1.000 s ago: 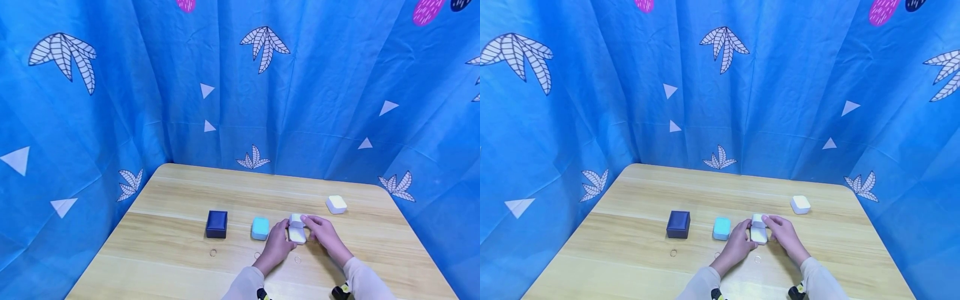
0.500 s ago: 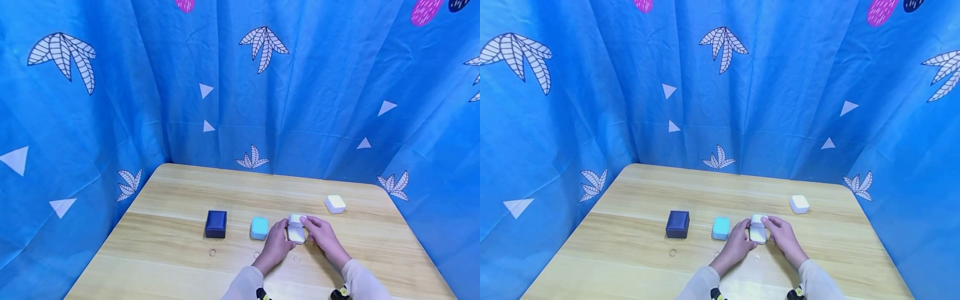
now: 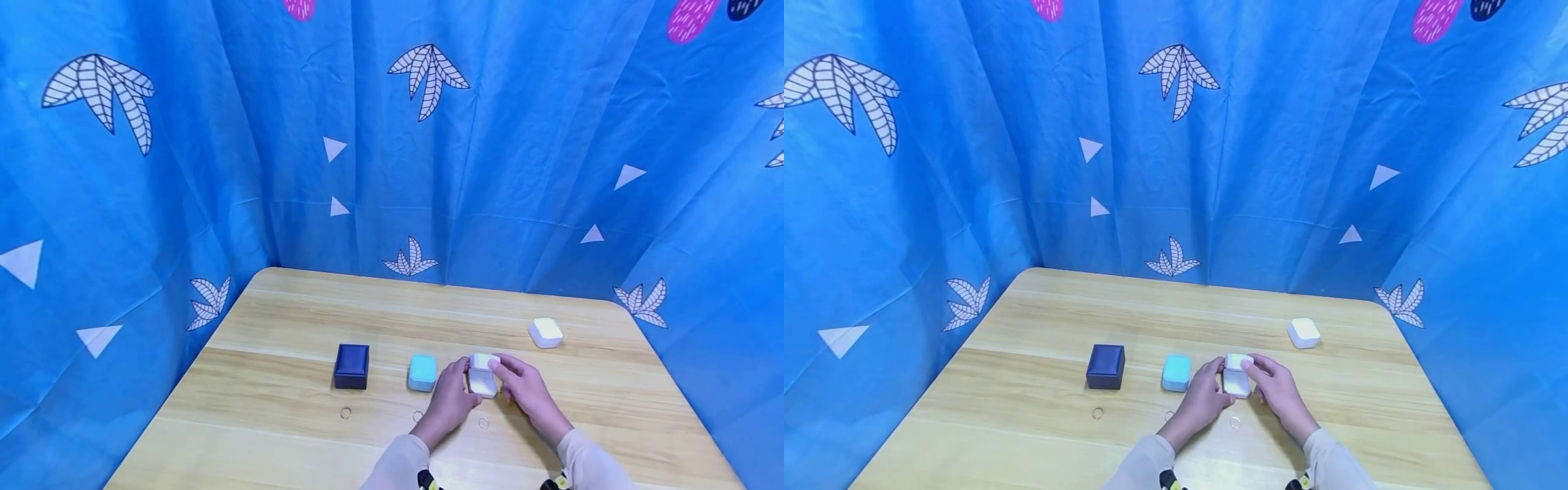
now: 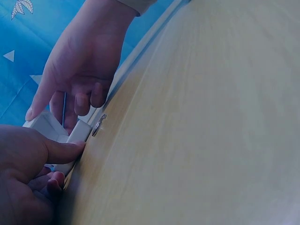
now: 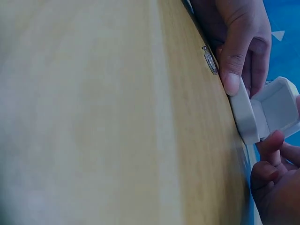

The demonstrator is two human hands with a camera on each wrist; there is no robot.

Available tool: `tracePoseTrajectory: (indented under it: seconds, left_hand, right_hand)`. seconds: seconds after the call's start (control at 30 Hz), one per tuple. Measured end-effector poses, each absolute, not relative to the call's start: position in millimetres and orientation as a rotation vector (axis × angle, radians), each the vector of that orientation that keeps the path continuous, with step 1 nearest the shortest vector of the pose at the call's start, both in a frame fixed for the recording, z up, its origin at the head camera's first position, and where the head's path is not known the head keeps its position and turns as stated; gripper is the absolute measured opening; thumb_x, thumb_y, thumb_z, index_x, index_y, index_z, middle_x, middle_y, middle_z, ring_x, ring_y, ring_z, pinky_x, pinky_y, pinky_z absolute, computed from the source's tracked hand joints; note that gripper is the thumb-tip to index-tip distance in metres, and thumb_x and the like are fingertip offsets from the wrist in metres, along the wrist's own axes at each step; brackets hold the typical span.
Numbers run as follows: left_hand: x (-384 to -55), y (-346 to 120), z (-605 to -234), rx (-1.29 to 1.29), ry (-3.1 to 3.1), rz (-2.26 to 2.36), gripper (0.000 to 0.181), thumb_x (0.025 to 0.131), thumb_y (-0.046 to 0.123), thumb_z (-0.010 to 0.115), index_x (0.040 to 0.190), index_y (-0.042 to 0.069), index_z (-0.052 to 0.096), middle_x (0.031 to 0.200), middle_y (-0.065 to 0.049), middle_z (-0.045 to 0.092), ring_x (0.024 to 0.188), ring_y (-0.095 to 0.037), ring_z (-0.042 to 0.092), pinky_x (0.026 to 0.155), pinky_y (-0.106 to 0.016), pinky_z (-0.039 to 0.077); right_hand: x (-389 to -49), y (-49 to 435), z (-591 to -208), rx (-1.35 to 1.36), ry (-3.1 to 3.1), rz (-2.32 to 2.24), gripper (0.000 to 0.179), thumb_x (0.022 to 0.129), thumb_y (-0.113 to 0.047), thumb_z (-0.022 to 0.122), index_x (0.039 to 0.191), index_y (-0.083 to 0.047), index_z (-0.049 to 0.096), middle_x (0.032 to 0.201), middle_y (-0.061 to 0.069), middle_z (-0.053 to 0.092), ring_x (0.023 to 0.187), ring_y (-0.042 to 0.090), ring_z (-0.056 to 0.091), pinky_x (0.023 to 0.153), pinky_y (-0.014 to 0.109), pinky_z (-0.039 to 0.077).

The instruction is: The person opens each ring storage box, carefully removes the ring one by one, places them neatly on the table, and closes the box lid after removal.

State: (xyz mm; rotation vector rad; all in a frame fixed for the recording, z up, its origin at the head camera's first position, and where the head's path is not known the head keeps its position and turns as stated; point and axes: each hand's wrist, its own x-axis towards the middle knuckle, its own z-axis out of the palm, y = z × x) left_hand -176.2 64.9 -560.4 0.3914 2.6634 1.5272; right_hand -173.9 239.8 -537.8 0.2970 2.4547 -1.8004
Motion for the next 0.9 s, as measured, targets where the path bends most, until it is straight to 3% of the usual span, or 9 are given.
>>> tracePoseTrajectory:
  seconds: [0.6, 0.9]
  left_hand:
    - [-172.1, 63.1, -558.3, 0.412, 2.708, 1.5, 0.076, 0.073, 0.005, 0.085, 0.142, 0.004, 0.052, 0.131, -0.011, 0.063, 0.122, -0.03, 0.058, 0.107, -0.044, 0.047]
    - [-172.6, 64.7, -557.6, 0.401, 2.687, 1.529, 0.075, 0.072, 0.002, 0.085, 0.14, 0.005, 0.053, 0.129, -0.009, 0.063, 0.122, -0.03, 0.058, 0.107, -0.045, 0.047]
  right_hand:
    - [-167.8, 242.6, -540.8, 0.158, 2.383, -1.785, 0.065, 0.096, -0.034, 0.067, 0.149, -0.003, 0.046, 0.064, 0.001, 0.05, 0.057, 0.013, 0.047, 0.048, 0.024, 0.041]
    - [-164.9, 242.8, -537.7, 0.037, 2.4, -1.781, 0.062, 0.096, -0.014, 0.067, 0.149, 0.003, 0.041, 0.068, 0.004, 0.053, 0.056, 0.012, 0.048, 0.049, 0.023, 0.042]
